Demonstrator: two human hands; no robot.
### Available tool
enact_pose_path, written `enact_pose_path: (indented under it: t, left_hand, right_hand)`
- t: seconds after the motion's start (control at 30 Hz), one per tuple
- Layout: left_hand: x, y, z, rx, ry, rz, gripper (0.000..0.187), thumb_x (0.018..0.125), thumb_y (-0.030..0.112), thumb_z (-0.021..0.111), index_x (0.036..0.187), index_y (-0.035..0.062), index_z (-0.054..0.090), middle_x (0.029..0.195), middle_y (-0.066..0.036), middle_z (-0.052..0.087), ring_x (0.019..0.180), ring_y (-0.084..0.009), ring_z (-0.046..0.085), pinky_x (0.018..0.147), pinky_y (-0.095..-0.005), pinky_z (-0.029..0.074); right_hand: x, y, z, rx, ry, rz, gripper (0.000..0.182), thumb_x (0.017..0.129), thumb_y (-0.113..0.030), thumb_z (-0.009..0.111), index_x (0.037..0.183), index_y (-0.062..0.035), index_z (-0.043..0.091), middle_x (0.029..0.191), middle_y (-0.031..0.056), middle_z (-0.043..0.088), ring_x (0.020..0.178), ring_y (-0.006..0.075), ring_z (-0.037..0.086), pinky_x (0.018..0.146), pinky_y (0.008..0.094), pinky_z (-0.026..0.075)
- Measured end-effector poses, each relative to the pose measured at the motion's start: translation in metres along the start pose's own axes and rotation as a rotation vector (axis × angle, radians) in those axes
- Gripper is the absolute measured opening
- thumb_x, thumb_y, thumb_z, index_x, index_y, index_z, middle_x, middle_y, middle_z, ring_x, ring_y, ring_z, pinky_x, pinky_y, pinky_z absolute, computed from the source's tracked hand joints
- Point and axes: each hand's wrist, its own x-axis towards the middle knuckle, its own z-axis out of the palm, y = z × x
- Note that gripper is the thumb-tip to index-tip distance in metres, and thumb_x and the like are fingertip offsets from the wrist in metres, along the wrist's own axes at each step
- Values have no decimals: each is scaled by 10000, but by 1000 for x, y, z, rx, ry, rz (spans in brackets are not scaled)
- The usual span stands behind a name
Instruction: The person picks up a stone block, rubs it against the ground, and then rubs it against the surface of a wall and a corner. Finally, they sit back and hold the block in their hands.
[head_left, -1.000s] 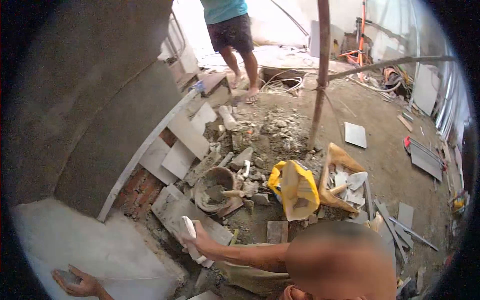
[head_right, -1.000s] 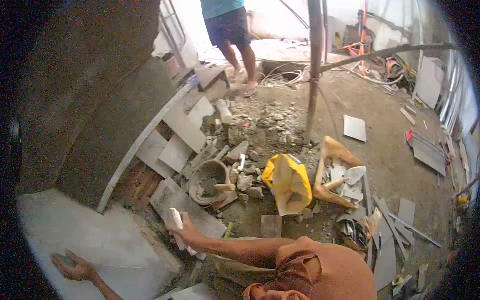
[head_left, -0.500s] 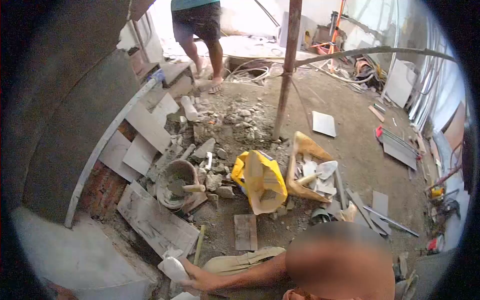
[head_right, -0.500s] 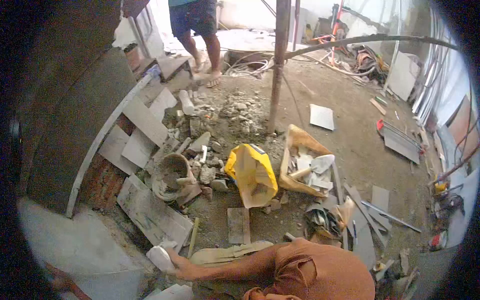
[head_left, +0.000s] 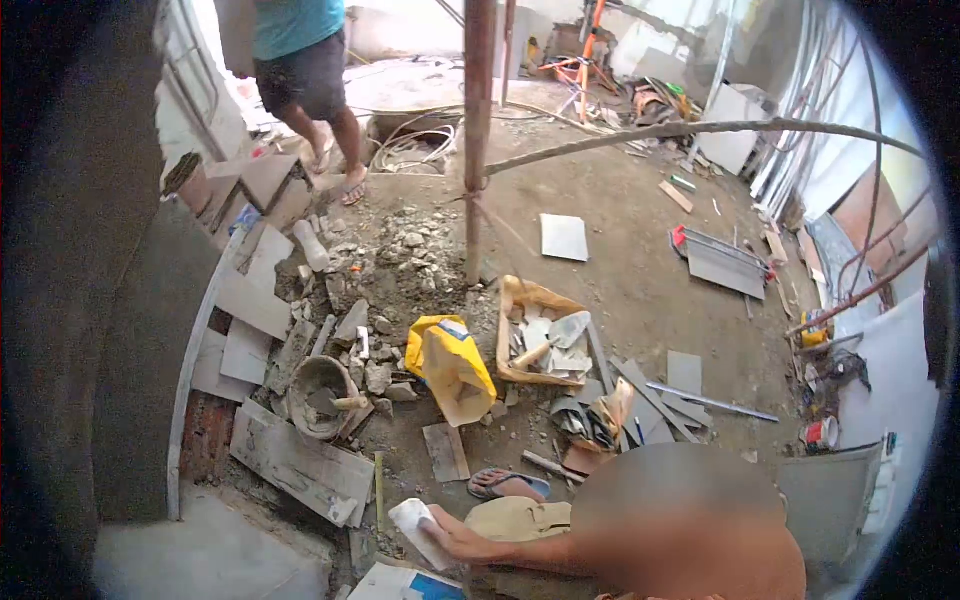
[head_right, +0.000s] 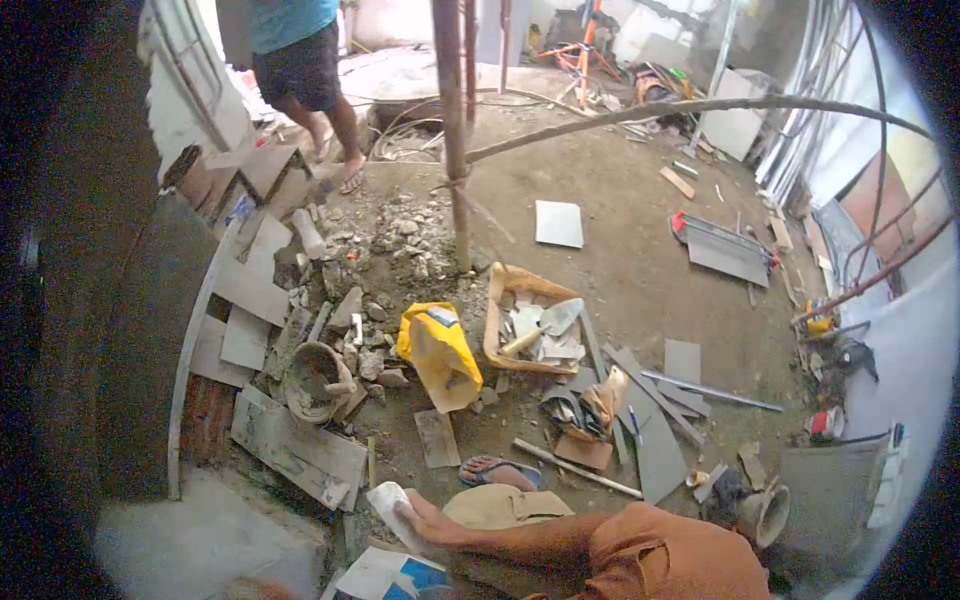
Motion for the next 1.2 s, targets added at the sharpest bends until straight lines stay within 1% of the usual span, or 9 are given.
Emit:
enact_pose_path:
  t: [0.1, 0.13, 0.17, 0.2, 0.3, 0.37, 0.53, 0.87, 1.2]
  left_hand:
    - [-195, 31, 36, -555, -958, -479, 360, 1013, 232, 551, 1301, 21, 592, 1325, -138, 597, 1197, -271, 583, 1061, -379, 426]
    - [-241, 73, 3, -339, -1339, -159, 465, 1030, 340, 460, 1352, 16, 541, 1364, -123, 533, 1180, -274, 558, 1082, -370, 393]
    - [-209, 207, -62, -829, -1531, -1042, 579, 1036, 498, 385, 1345, 29, 526, 1380, -114, 503, 1164, -309, 561, 1052, -403, 412]
    - [-178, 292, -104, -845, -1703, -1098, 674, 1026, 609, 311, 1343, 47, 506, 1333, -107, 536, 1175, -294, 555, 1049, -435, 401]
    - [-209, 344, -144, -933, -1652, -1567, 534, 1058, 457, 400, 1278, -7, 546, 1086, -80, 664, 943, -220, 641, 860, -374, 527]
    - [-246, 329, -158, -875, -1894, -1084, 489, 1051, 406, 467, 1299, -8, 546, 1114, -90, 654, 974, -207, 632, 850, -364, 512]
    - [-214, 353, -200, -685, -1984, -1011, 443, 1062, 347, 459, 1298, -19, 542, 1160, -106, 635, 985, -191, 619, 843, -339, 509]
    - [-160, 333, -231, -471, -2336, -1259, 585, 1067, 499, 334, 1389, 22, 442, 1173, -126, 629, 873, -236, 680, 686, -382, 598]
    - [-149, 338, -241, -486, -2372, -1350, 431, 1039, 437, 484, 1235, 55, 528, 863, -103, 632, 618, -199, 649, 533, -319, 574]
  right_hand:
    - [-41, -21, -13, 32, 217, 79, 413, 1063, -387, 435, 1261, -25, 468, 1097, 165, 560, 1025, 256, 542, 939, 390, 438]
    - [-56, -28, -21, 84, 279, 189, 420, 1062, -391, 438, 1268, -27, 472, 1094, 158, 568, 1033, 251, 543, 941, 383, 436]
    - [-70, -45, -29, 71, 371, 194, 409, 1061, -375, 437, 1266, -24, 485, 1082, 166, 585, 1037, 271, 558, 931, 386, 444]
    - [-82, -45, -37, 77, 381, 200, 409, 1061, -375, 437, 1266, -24, 485, 1082, 166, 585, 1037, 271, 558, 931, 386, 444]
    - [-116, -25, -51, -75, 639, 16, 390, 1046, -348, 422, 1207, -16, 549, 1075, 236, 593, 1050, 390, 548, 954, 460, 423]
    - [-140, -37, -67, -216, 624, 47, 382, 1034, -340, 428, 1176, -15, 570, 1079, 245, 591, 1049, 411, 534, 942, 481, 417]
    - [-192, -54, -86, -709, 521, 145, 297, 981, -239, 495, 1123, -22, 638, 1015, 217, 639, 966, 409, 564, 866, 494, 427]
    - [-245, -63, -91, 418, 128, 270, 488, 895, -230, 720, 1292, -4, 549, 898, 69, 651, 719, 197, 602, 676, 387, 492]
    - [-261, -40, -78, 301, 389, 256, 330, 940, -259, 639, 1183, -37, 634, 1031, 96, 676, 990, 213, 615, 895, 364, 476]
